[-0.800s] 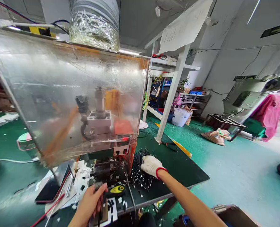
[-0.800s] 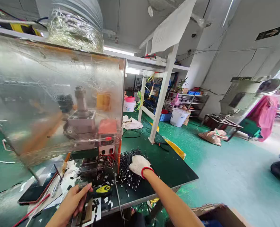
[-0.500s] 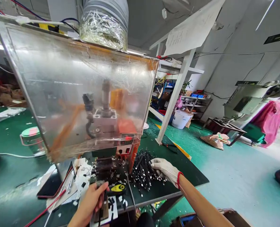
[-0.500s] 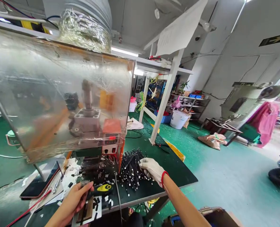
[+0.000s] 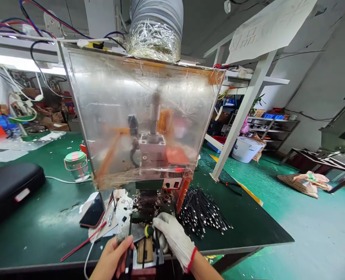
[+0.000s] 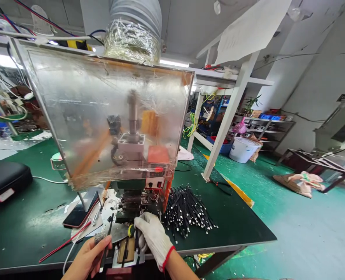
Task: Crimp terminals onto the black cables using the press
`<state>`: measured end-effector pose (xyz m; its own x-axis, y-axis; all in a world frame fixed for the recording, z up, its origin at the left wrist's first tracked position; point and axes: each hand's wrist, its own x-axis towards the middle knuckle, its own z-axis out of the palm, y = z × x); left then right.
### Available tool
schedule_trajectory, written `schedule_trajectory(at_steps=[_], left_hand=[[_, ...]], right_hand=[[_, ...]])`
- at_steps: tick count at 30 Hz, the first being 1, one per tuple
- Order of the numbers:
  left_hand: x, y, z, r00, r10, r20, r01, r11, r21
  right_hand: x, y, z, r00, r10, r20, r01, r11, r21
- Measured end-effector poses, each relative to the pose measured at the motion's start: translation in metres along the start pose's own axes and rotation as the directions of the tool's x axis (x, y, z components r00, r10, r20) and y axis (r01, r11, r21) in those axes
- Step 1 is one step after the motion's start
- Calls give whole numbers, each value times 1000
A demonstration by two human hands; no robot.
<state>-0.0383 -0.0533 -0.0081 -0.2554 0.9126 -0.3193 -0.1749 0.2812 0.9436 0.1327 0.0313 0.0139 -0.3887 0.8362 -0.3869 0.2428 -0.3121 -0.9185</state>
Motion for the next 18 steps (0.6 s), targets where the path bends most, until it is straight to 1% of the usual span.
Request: schedule_trajectory(at_steps=[3, 6, 11, 16, 18], left_hand=[[-3, -8, -10, 999, -9, -36, 7, 998, -56], [-5, -11, -15, 999, -29, -36, 25, 995, -92], [-8, -10, -16, 999, -32, -25, 28, 989, -145], [-8, -10, -17, 999, -24, -27, 20, 992, -126], [-8, -10, -17, 999, -28, -30, 24, 993, -114]], right_hand=[[15, 4, 11, 999, 41, -19, -39, 996, 79], [23, 9, 16, 998, 65, -23, -61, 989, 134], [32, 11, 19, 999, 41, -16, -37, 979, 200], [34, 10, 19, 999, 32, -13, -28, 977, 209], [34, 9, 21, 999, 49, -17, -44, 979, 201]])
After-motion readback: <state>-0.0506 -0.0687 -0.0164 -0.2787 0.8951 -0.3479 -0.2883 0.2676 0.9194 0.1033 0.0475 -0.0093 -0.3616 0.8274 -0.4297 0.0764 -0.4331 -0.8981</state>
